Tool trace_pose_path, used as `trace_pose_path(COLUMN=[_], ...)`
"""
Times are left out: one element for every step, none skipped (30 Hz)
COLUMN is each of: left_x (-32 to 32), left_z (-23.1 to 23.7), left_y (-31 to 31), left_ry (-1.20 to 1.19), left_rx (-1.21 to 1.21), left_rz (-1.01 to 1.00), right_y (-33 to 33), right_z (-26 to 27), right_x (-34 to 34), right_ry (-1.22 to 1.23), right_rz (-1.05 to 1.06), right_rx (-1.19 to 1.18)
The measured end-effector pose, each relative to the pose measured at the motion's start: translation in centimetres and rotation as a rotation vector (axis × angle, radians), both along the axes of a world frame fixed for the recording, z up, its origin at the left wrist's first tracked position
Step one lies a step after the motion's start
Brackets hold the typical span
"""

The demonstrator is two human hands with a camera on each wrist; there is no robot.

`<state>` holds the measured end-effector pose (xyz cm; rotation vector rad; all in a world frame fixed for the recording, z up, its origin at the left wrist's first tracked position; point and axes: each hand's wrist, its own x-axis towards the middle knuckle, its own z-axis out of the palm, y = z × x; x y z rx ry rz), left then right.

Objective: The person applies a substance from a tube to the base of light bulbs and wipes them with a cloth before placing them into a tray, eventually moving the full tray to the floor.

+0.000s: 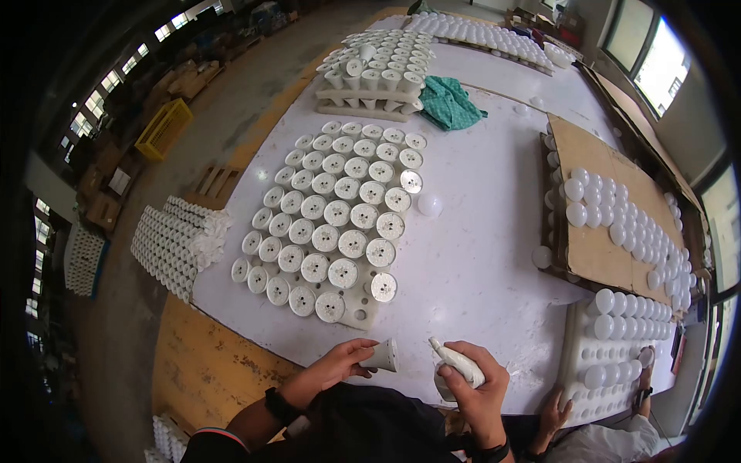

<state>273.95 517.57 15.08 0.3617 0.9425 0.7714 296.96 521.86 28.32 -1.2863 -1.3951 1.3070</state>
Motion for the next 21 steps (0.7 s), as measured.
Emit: trace_pose_path(left_x=[-0.2, -0.5, -0.5, -0.5, -0.4, -0.5, -0.2, -0.1, 0.0, 0.0, 0.0, -0.1, -0.1, -0.3, -0.5, -0.4, -0.2, 0.5, 1.1, 1.4, 1.3], left_z=[-0.4, -0.7, -0.7, -0.9, -1.0, -0.9, -1.8, -3.5, -4.3, -5.0, -5.3, -5.5, -5.8, -6.3, -6.8, -6.3, -4.9, -2.6, 0.0, 1.5, 2.0], left_y=[0.0, 0.1, 0.4, 0.6, 0.8, 1.3, 1.3, 1.5, 1.6, 1.4, 1.1, 0.8, 1.3, 1.4, 1.3, 1.3, 1.5, 2.0, 2.1, 3.1, 4.8], left_ry=[0.086, 0.081, 0.083, 0.139, 0.193, 0.195, 0.191, 0.446, 0.703, 0.922, 0.921, 0.979, 1.031, 1.082, 1.133, 1.192, 1.259, 1.258, 1.252, 1.250, 1.260], left_rx=[-0.049, -0.068, -0.071, -0.011, 0.046, 0.050, 0.044, 0.241, 0.437, 0.560, 0.562, 0.550, 0.567, 0.570, 0.573, 0.600, 0.611, 0.632, 0.593, 0.555, 0.565], left_rz=[0.043, 0.055, 0.059, 0.112, 0.165, 0.174, 0.173, 0.190, 0.204, 0.158, 0.153, 0.099, 0.038, 0.007, -0.024, -0.076, -0.120, -0.129, -0.145, -0.155, -0.156], right_y=[0.0, 0.0, 0.1, 0.2, 0.2, 0.1, 0.2, 0.3, 0.4, 0.4, 0.6, 0.7, 1.0, 1.3, 1.6, 1.9, 2.2, 2.5, 2.7, 3.1, 3.5], right_z=[-0.1, -0.1, -0.1, -0.1, -0.1, -0.2, -0.3, -0.4, -0.4, -0.4, -0.4, -0.5, -0.4, 0.3, 0.4, 0.2, 0.0, 0.0, 0.0, -0.1, -0.4], right_x=[0.1, 0.3, 0.3, 0.4, 0.5, 0.6, 0.8, 0.9, 1.0, 1.2, 1.3, 1.5, 1.7, 1.7, 1.8, 2.1, 2.4, 2.8, 3.2, 3.6, 3.9], right_ry=[-0.018, -0.036, -0.034, -0.028, -0.024, -0.027, -0.020, -0.013, -0.015, -0.012, -0.005, -0.003, -0.003, -0.009, -0.018, -0.006, 0.010, 0.012, 0.034, 0.059, 0.069], right_rz=[-0.005, -0.009, -0.005, -0.013, -0.021, -0.018, -0.023, -0.028, -0.025, -0.023, -0.030, -0.017, -0.026, -0.022, -0.012, -0.011, 0.005, -0.013, -0.038, -0.057, -0.060], right_rx=[0.002, 0.005, 0.002, 0.006, 0.007, -0.002, -0.006, -0.006, -0.011, -0.038, -0.053, -0.059, -0.045, -0.075, -0.052, -0.052, -0.059, -0.049, -0.098, -0.144, -0.135])
